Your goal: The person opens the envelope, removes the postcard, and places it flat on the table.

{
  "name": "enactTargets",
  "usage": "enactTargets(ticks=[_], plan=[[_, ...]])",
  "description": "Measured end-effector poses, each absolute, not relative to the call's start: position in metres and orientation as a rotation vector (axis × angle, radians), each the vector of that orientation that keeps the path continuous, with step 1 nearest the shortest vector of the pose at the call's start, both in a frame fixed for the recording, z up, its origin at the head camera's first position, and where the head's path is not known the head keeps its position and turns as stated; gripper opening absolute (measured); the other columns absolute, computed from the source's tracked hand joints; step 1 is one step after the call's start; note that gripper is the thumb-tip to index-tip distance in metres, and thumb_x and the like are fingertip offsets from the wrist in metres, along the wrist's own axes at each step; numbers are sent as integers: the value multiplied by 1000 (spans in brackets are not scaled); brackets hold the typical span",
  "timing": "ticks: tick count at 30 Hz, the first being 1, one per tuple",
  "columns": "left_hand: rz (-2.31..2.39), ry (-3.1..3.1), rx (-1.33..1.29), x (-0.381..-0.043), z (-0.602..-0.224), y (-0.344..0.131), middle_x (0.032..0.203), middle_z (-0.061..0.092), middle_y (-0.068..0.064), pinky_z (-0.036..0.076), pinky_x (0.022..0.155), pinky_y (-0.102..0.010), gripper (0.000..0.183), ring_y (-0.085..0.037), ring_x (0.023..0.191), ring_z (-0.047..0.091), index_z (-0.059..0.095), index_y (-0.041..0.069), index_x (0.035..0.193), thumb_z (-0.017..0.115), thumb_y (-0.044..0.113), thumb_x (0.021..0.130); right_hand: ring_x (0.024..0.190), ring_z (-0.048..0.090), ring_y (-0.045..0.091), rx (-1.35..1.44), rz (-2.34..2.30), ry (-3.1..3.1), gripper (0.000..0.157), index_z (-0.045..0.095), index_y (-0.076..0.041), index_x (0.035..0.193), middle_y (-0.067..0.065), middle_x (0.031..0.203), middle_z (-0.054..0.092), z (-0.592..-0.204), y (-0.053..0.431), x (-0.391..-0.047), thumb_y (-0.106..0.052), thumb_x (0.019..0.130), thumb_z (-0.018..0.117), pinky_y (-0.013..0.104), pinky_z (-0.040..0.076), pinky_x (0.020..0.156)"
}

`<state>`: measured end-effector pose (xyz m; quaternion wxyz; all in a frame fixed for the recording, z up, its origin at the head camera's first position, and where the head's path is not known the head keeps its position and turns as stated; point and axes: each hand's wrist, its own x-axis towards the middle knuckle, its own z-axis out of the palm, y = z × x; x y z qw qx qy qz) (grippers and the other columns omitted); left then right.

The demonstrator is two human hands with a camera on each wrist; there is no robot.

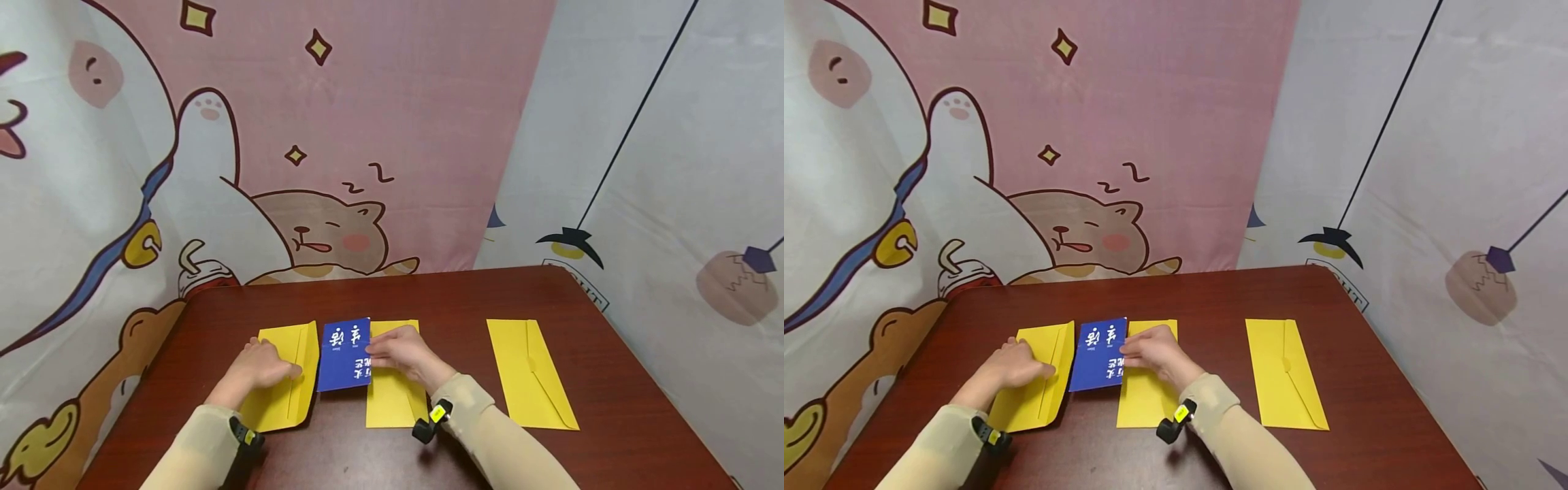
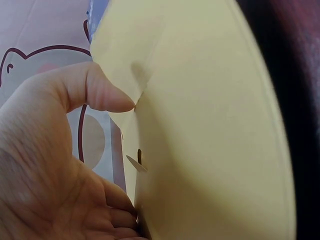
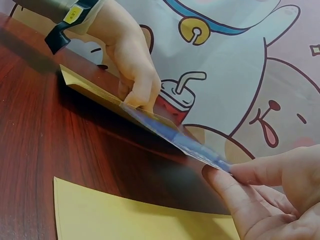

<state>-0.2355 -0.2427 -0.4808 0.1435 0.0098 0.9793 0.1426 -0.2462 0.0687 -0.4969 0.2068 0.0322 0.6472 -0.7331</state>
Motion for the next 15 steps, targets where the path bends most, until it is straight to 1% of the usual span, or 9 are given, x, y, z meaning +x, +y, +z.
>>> enactTargets(ticks=[11,15], plan=[[407,2824,43,-236,-481,-243,155,24,-52,26,118,-69,111,-66,145,24,37,-27,146,72,56,82,84,78,29,101,-2034,1793,25,71,15,113,23,100,74,-500,74,-250,4,91,79,39,64,78],[409,2821,43,-236,-481,-243,155,24,-51,25,119,-69,111,-66,146,23,37,-27,146,73,56,82,85,78,30,102,-2031,1797,24,71,14,112,23,100,74,-502,74,-250,4,92,78,39,64,78]])
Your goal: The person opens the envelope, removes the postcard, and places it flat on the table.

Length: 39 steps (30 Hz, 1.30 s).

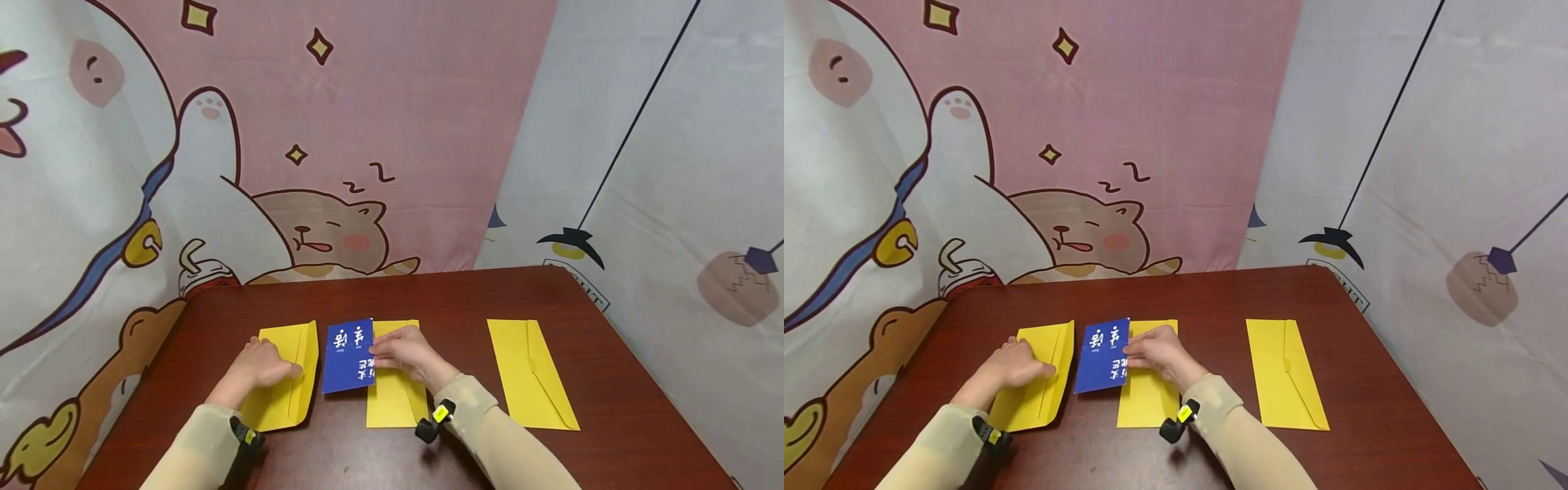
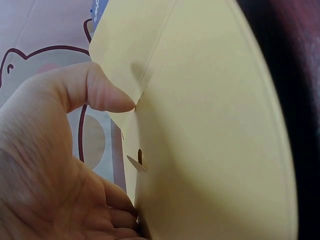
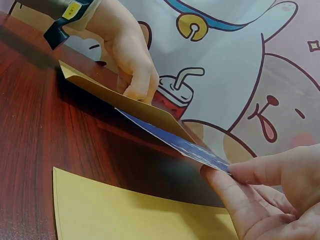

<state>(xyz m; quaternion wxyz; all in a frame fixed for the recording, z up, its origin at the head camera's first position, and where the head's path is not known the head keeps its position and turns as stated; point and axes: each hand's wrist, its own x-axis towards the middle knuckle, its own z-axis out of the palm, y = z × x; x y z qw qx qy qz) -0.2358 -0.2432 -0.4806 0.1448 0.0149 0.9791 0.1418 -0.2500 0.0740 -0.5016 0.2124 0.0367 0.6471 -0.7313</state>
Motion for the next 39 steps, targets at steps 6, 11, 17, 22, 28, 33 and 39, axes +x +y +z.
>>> enactTargets(ticks=[6,11,17,22,28,33,39], plan=[[409,2817,28,-236,-481,-242,155,23,-51,25,119,-69,113,-66,146,23,35,-27,147,73,56,81,84,78,30,100,-2020,1821,23,71,14,113,22,99,74,-504,72,-249,4,93,77,38,64,77],[408,2814,20,-236,-481,-242,155,22,-52,24,119,-69,114,-66,146,23,33,-28,147,73,55,81,85,78,30,97,-2014,1836,24,71,15,113,22,99,75,-506,69,-249,5,92,77,39,64,77],[407,2822,25,-235,-480,-241,155,22,-53,25,119,-69,113,-67,145,24,33,-28,147,73,54,81,82,78,28,97,-1987,1919,22,73,15,110,21,95,75,-505,63,-246,7,90,79,38,64,73],[400,2826,18,-236,-480,-241,154,23,-53,25,119,-68,112,-66,145,25,34,-28,146,73,53,81,71,77,25,33,-1955,2041,16,76,15,100,20,86,76,-505,55,-245,9,86,81,37,64,66],[406,2821,-8,-235,-480,-240,155,23,-52,25,119,-68,113,-65,145,27,32,-28,146,74,53,80,64,75,23,-59,-1835,2214,11,77,11,93,16,81,75,-502,47,-239,7,85,84,35,63,62],[400,2816,-5,-235,-480,-240,155,21,-53,25,119,-68,114,-66,145,25,30,-29,147,73,53,80,60,75,23,-98,-1734,2315,11,76,9,89,12,76,74,-501,40,-236,5,84,86,33,62,58],[401,2814,-6,-235,-480,-241,155,20,-53,25,120,-68,114,-66,146,24,30,-29,147,73,53,80,56,73,22,-113,-1681,2375,13,75,7,85,11,71,73,-500,35,-234,5,82,88,32,61,54]])
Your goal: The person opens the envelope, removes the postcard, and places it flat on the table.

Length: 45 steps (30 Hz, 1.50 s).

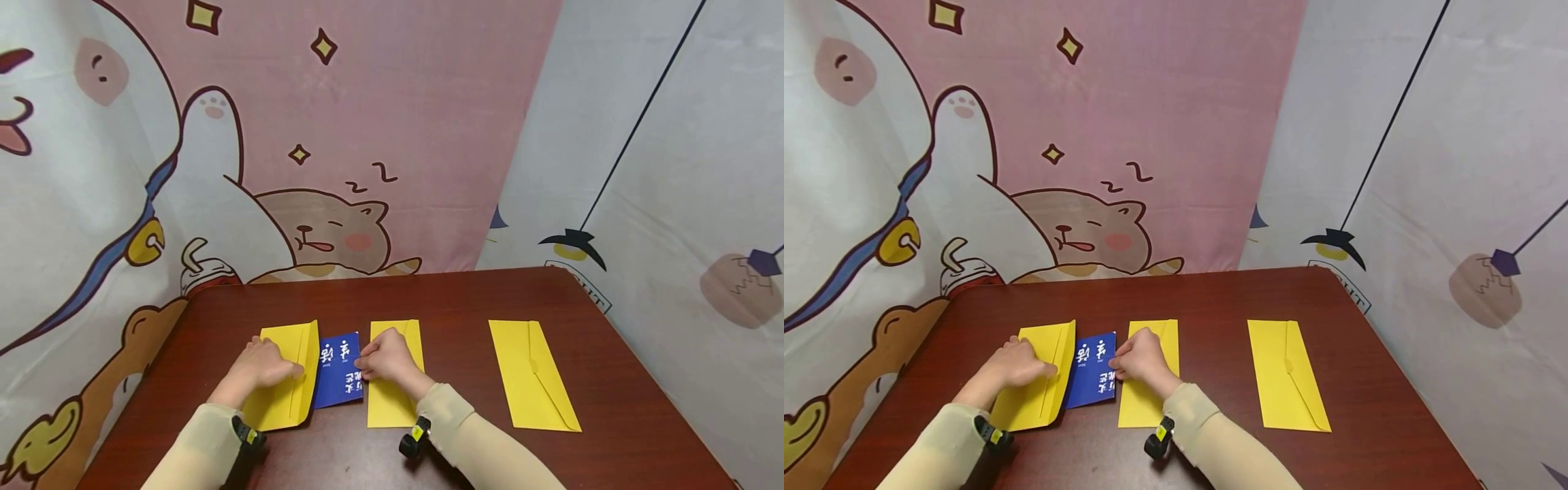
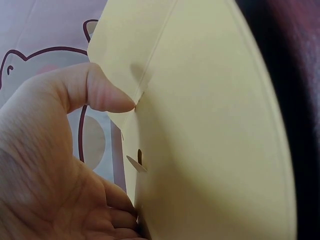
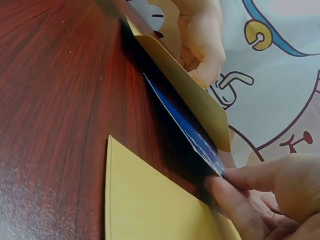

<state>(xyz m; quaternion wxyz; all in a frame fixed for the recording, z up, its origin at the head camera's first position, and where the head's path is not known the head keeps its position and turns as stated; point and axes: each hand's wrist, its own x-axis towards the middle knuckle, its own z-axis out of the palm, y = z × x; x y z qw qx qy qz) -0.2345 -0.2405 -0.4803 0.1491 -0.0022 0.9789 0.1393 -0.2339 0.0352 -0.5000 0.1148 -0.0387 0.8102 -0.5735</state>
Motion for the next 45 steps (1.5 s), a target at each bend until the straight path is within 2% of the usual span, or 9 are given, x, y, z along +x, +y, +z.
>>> enactTargets(ticks=[17,22,24,28,31,35,38,41,45], plan=[[407,2835,15,-235,-479,-241,150,30,-53,32,115,-69,105,-64,139,37,42,-27,141,74,53,81,57,74,25,-196,-1636,2442,10,79,4,81,8,65,72,-493,41,-230,0,87,86,34,61,54],[461,2818,-24,-234,-476,-243,146,38,-49,41,108,-68,99,-55,123,50,46,-23,139,75,53,82,60,74,20,-298,-1596,2521,9,81,1,87,3,68,73,-490,48,-229,-6,90,84,31,61,56],[488,2804,-49,-234,-473,-244,136,46,-44,46,101,-65,96,-50,112,54,48,-21,137,76,53,82,60,72,17,-355,-1582,2555,10,81,0,91,2,70,74,-489,53,-229,-9,92,83,30,59,54],[538,2785,-89,-233,-470,-247,113,51,-28,51,89,-56,90,-39,96,55,50,-17,131,76,54,81,64,68,13,-458,-1549,2623,18,82,0,102,-1,79,74,-484,64,-229,-15,93,81,29,57,55],[550,2787,-92,-233,-469,-249,112,52,-26,50,84,-51,87,-36,93,56,53,-15,129,74,56,83,71,70,12,-522,-1548,2655,25,80,3,109,1,89,76,-480,74,-229,-17,94,81,29,58,59],[532,2828,-46,-230,-465,-247,139,48,-42,49,101,-59,99,-50,116,58,45,-22,142,68,59,89,80,74,14,-574,-1551,2684,27,79,1,114,5,101,78,-474,87,-228,-19,96,80,29,60,64],[520,2881,45,-228,-459,-239,159,24,-46,32,116,-68,111,-60,143,36,27,-26,151,65,61,92,88,75,17,-593,-1534,2717,26,79,-3,115,6,106,78,-471,96,-225,-21,96,80,32,62,72],[524,2925,166,-226,-454,-228,165,15,-41,24,120,-68,115,-57,152,19,18,-21,157,65,62,93,99,75,22,-632,-1501,2744,29,78,-3,118,9,112,77,-470,105,-223,-23,97,79,39,62,86],[512,2956,344,-223,-452,-211,170,13,-32,26,120,-66,118,-49,156,16,16,-12,163,67,66,91,117,70,26,-647,-1433,2750,38,73,-4,127,9,124,74,-472,115,-221,-28,98,78,47,55,102]])
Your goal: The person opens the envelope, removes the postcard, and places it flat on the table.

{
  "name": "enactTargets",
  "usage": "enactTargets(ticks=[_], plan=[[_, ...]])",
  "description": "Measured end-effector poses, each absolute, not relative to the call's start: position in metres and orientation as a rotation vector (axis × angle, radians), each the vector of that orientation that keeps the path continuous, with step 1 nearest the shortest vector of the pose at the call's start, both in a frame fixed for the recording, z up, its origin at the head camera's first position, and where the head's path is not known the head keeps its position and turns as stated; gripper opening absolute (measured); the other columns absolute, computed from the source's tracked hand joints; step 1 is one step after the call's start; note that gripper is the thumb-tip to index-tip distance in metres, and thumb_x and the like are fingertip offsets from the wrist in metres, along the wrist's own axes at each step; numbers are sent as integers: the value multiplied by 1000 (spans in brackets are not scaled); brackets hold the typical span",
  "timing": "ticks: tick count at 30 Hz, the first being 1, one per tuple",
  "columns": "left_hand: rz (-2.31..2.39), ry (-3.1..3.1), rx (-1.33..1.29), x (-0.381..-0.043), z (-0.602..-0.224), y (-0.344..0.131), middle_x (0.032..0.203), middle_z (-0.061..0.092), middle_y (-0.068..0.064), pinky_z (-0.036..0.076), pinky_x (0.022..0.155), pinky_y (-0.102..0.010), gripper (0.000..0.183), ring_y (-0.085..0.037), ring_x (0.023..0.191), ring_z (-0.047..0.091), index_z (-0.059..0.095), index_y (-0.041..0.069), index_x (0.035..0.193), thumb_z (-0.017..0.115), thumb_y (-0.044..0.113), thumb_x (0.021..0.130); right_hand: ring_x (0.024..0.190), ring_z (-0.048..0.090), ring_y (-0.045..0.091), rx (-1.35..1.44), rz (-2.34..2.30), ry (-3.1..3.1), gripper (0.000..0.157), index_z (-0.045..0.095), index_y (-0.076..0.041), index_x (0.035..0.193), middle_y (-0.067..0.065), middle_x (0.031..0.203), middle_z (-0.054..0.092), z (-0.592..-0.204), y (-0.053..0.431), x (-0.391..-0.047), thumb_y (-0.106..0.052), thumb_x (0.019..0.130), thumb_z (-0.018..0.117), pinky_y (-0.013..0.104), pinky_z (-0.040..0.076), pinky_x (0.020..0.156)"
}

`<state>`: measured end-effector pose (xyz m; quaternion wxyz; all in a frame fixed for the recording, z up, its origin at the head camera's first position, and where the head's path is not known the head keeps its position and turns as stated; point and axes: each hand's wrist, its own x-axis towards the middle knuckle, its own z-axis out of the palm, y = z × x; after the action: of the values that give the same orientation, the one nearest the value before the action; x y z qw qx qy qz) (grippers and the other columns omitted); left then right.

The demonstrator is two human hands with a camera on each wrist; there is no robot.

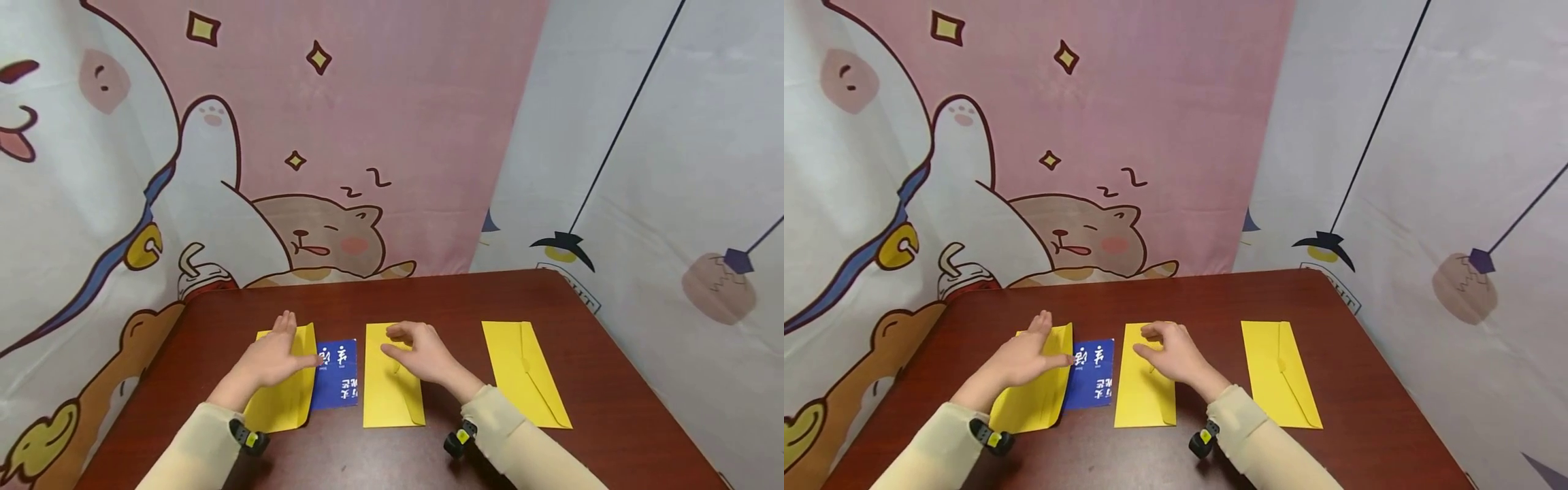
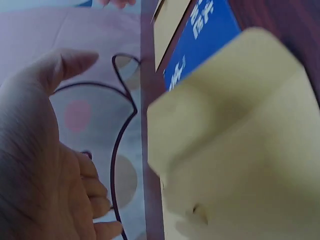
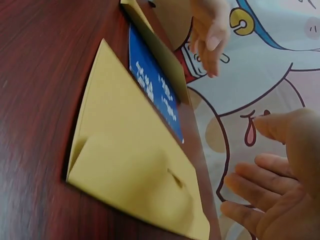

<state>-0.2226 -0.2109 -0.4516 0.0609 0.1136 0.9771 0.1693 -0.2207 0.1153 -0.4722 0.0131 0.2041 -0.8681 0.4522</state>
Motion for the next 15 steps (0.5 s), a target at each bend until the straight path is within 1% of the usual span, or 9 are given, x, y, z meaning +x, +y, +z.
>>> enactTargets(ticks=[3,8,10,15], plan=[[494,2970,482,-222,-453,-198,172,14,-28,26,121,-63,120,-45,158,15,17,-9,164,68,69,89,126,66,28,660,1376,-2743,46,70,-4,134,9,132,70,-474,123,-220,-33,99,77,50,52,106],[420,2995,685,-224,-459,-173,173,15,-23,22,124,-59,123,-39,160,15,18,-7,165,69,74,86,134,59,31,772,1226,-2801,59,62,0,143,13,142,65,-475,136,-222,-37,99,76,52,48,111],[374,2997,738,-224,-461,-164,174,13,-21,20,125,-59,127,-36,160,13,17,-4,166,68,78,84,136,57,31,802,1150,-2845,64,59,0,147,14,146,62,-475,140,-221,-39,99,76,51,46,112],[256,2983,822,-226,-471,-148,176,10,-15,17,126,-58,133,-32,162,9,15,1,168,66,85,79,140,53,30,873,909,-2974,77,52,-7,155,11,153,56,-477,145,-219,-50,96,76,51,42,116]])
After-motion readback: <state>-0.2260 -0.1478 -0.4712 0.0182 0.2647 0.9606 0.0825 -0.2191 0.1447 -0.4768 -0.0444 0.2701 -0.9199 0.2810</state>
